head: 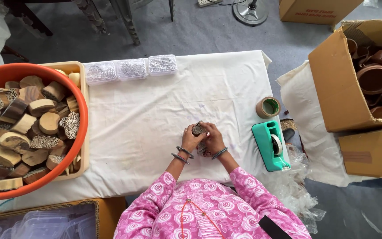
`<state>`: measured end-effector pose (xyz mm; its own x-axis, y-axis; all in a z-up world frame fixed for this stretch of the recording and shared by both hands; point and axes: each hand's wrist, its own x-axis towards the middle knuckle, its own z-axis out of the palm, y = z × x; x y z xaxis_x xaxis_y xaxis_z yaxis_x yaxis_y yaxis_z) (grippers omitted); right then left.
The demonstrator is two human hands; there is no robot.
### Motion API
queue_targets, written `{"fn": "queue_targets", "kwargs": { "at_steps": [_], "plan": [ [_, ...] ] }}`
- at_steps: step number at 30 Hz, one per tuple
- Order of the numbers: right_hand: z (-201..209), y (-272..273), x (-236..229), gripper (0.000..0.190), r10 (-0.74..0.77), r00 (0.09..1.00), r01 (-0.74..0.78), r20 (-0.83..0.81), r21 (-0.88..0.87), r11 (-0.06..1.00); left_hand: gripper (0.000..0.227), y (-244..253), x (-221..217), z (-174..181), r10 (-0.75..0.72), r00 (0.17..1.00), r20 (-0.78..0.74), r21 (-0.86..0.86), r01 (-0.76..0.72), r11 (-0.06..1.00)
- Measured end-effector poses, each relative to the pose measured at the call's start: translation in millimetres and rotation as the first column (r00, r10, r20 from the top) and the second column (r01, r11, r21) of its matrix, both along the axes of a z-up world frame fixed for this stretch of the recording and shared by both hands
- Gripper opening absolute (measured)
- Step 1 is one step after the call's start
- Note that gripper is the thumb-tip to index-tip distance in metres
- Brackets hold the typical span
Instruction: The person places a wooden stamp into a small plastic container and wraps it in bubble wrap, securing it with tape. They then pick up another wooden stamp from a large orange bowl and wipe it with a cloth.
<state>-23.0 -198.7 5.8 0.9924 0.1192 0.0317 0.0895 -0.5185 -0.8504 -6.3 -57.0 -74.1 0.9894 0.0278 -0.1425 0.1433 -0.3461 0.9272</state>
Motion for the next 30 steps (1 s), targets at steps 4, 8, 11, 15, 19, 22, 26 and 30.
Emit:
{"fn": "queue_targets", "kwargs": {
  "at_steps": [4, 8, 11, 15, 19, 22, 26, 30],
  "plan": [
    [-33.5, -35.9, 30.9, 0.051, -0.106, 0.994, 0.109, -0.030, 0.139, 0.984, 0.075, -11.3, -4.4, -8.9, -0.016, 0.999, -0.031, -0.185, 0.010, 0.983],
    [-54.6, -62.1, 85.7, 0.041, -0.271, 0.961, 0.275, 0.061, -0.070, 0.959, 0.074, -15.9, -19.7, 8.6, -0.216, 0.976, 0.031, 0.287, 0.198, 0.937],
    [-94.8, -80.4, 113.6, 0.039, -0.272, 0.951, 0.289, 0.145, -0.118, 0.950, 0.077, -17.2, -48.5, 17.5, -0.310, 0.947, -0.079, 0.519, 0.305, 0.798],
    [-109.4, -88.6, 123.9, 0.045, -0.222, 0.970, 0.236, 0.098, -0.177, 0.955, 0.089, -19.6, -63.5, 19.3, -0.341, 0.924, -0.171, 0.635, 0.368, 0.679],
    [-112.6, -83.8, 106.4, 0.052, -0.230, 0.972, 0.237, 0.055, -0.224, 0.945, 0.086, -19.0, -59.7, 17.0, -0.325, 0.927, -0.188, 0.673, 0.363, 0.644],
    [-111.4, -75.0, 62.8, 0.050, -0.186, 0.956, 0.232, 0.225, -0.199, 0.952, 0.075, -9.6, -54.2, -18.8, -0.326, 0.944, -0.055, 0.702, 0.269, 0.660],
    [-66.5, -39.9, -20.8, 0.070, 0.180, 0.948, -0.117, 0.264, -0.237, 0.964, 0.060, -0.3, -39.3, -25.8, -0.229, 0.968, 0.105, 0.456, 0.158, 0.876],
    [-74.8, -12.6, -35.0, 0.068, 0.311, 0.896, -0.119, 0.316, -0.505, 0.855, 0.058, 11.2, -21.3, -53.1, -0.075, 0.997, 0.025, 0.040, 0.074, 0.996]
  ]
}}
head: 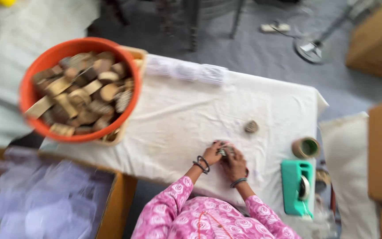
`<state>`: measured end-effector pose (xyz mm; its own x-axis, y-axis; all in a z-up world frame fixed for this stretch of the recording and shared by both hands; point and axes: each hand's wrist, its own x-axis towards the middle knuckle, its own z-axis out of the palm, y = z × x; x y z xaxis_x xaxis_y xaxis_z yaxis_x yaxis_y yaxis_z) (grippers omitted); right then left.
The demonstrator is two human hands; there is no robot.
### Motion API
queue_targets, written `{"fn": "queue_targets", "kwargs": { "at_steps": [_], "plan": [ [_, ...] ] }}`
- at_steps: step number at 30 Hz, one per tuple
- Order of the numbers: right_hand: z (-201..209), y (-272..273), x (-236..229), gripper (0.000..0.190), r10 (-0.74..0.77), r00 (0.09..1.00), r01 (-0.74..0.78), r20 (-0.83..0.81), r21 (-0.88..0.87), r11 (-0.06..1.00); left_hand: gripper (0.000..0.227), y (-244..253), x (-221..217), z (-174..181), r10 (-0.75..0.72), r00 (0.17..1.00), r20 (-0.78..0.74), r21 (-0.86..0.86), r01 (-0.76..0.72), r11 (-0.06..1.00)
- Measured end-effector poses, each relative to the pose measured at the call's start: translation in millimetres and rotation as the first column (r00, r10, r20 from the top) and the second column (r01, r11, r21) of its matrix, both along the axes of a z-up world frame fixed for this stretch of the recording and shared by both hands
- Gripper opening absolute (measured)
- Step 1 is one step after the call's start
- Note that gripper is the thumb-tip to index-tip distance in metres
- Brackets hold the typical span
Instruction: The person places a wooden stamp into a small plastic container and wraps it in bubble wrap, securing it with tape. They then pick up another wooden stamp from a large orange bowl and wipe it with a cloth.
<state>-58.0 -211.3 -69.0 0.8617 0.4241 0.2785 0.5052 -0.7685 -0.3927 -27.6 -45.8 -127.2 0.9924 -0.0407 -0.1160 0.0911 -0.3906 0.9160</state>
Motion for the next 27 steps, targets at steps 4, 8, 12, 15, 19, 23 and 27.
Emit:
{"fn": "queue_targets", "kwargs": {
  "at_steps": [4, 8, 12, 15, 19, 23, 27],
  "plan": [
    [-4.7, 6.6, 21.3, 0.063, -0.224, 0.962, 0.227, -0.155, 0.001, 0.974, 0.066, 44.5, -10.6, 35.7, -0.092, 0.995, -0.037, 0.068, 0.095, 0.993],
    [-16.6, 13.4, 30.0, 0.058, -0.363, 0.929, 0.355, -0.068, -0.110, 0.928, 0.053, 128.4, -16.4, 91.5, -0.163, 0.973, 0.165, 0.049, 0.157, 0.986],
    [-30.7, 10.4, 28.3, 0.053, -0.443, 0.896, 0.434, 0.010, -0.226, 0.872, 0.047, 243.6, -42.7, 200.1, 0.013, 0.971, 0.240, 0.068, -0.030, 0.997],
    [-34.4, 8.1, 24.9, 0.052, -0.448, 0.894, 0.438, 0.015, -0.238, 0.867, 0.040, 332.1, -63.6, 228.6, 0.197, 0.855, 0.480, 0.247, -0.346, 0.905],
    [-34.5, 9.9, 26.1, 0.051, -0.437, 0.899, 0.431, 0.029, -0.235, 0.871, 0.033, 398.2, -100.9, 281.7, 0.455, 0.774, 0.439, 0.283, -0.600, 0.748],
    [-34.4, 10.8, 21.2, 0.050, -0.455, 0.890, 0.446, 0.017, -0.231, 0.865, 0.027, 423.5, -119.8, 282.7, 0.561, 0.701, 0.441, 0.308, -0.705, 0.639],
    [-48.6, 11.2, 26.4, 0.050, -0.470, 0.883, 0.455, 0.016, -0.282, 0.845, 0.058, 393.5, -90.0, 285.8, 0.588, 0.760, 0.277, 0.525, -0.632, 0.570]
  ]
}}
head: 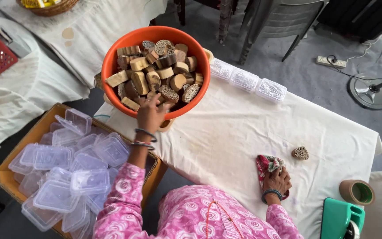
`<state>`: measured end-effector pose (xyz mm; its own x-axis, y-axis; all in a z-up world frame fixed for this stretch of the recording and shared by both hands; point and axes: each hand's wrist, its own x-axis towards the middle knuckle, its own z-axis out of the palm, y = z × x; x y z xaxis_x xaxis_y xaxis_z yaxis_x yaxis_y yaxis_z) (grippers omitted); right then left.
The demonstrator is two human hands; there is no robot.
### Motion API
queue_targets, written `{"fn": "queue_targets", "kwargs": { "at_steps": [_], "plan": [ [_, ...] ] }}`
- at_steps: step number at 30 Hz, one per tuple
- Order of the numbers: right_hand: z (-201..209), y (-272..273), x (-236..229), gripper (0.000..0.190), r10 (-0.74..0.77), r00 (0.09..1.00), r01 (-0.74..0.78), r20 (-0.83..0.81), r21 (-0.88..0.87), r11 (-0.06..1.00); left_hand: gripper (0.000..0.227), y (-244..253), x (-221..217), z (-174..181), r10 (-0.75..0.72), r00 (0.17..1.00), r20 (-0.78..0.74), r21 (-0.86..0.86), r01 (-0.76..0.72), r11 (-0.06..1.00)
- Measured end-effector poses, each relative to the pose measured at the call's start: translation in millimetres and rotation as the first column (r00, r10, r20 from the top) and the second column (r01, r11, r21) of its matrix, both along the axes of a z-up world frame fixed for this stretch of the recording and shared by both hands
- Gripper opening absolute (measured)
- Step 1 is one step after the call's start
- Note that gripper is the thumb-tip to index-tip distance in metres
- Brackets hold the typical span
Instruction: The person places a wooden stamp into a small plastic container and wraps it in bubble wrap, securing it with tape. They then pick up another wooden stamp from a large orange bowl and wipe it with a cloth.
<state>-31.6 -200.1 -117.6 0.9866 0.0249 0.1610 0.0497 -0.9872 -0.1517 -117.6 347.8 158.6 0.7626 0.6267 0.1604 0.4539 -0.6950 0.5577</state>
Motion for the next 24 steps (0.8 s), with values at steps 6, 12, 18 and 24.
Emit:
{"fn": "queue_targets", "kwargs": {
  "at_steps": [6, 12, 18, 24],
  "plan": [
    [37.6, 15.2, -0.1, 0.064, -0.028, 0.983, 0.011, -0.179, -0.097, 0.995, 0.090, -36.3, 64.7, -6.2, 0.230, 0.955, -0.187, 0.221, -0.187, 0.957],
    [26.3, 26.9, 21.0, 0.068, -0.121, 0.970, 0.120, -0.209, -0.020, 0.993, 0.049, -24.2, 69.6, -35.7, 0.277, 0.960, -0.044, 0.169, -0.266, 0.949],
    [13.1, 8.8, 32.2, 0.049, -0.094, 0.979, 0.104, -0.180, 0.048, 0.993, 0.044, -20.4, 15.8, -53.4, 0.186, 0.903, 0.387, 0.114, -0.247, 0.962],
    [4.4, -7.9, 49.2, 0.029, -0.155, 0.975, 0.214, -0.161, 0.872, 0.441, 0.049, -121.7, 4.8, -22.1, -0.114, 0.800, 0.589, -0.351, 0.381, 0.855]
  ]
}}
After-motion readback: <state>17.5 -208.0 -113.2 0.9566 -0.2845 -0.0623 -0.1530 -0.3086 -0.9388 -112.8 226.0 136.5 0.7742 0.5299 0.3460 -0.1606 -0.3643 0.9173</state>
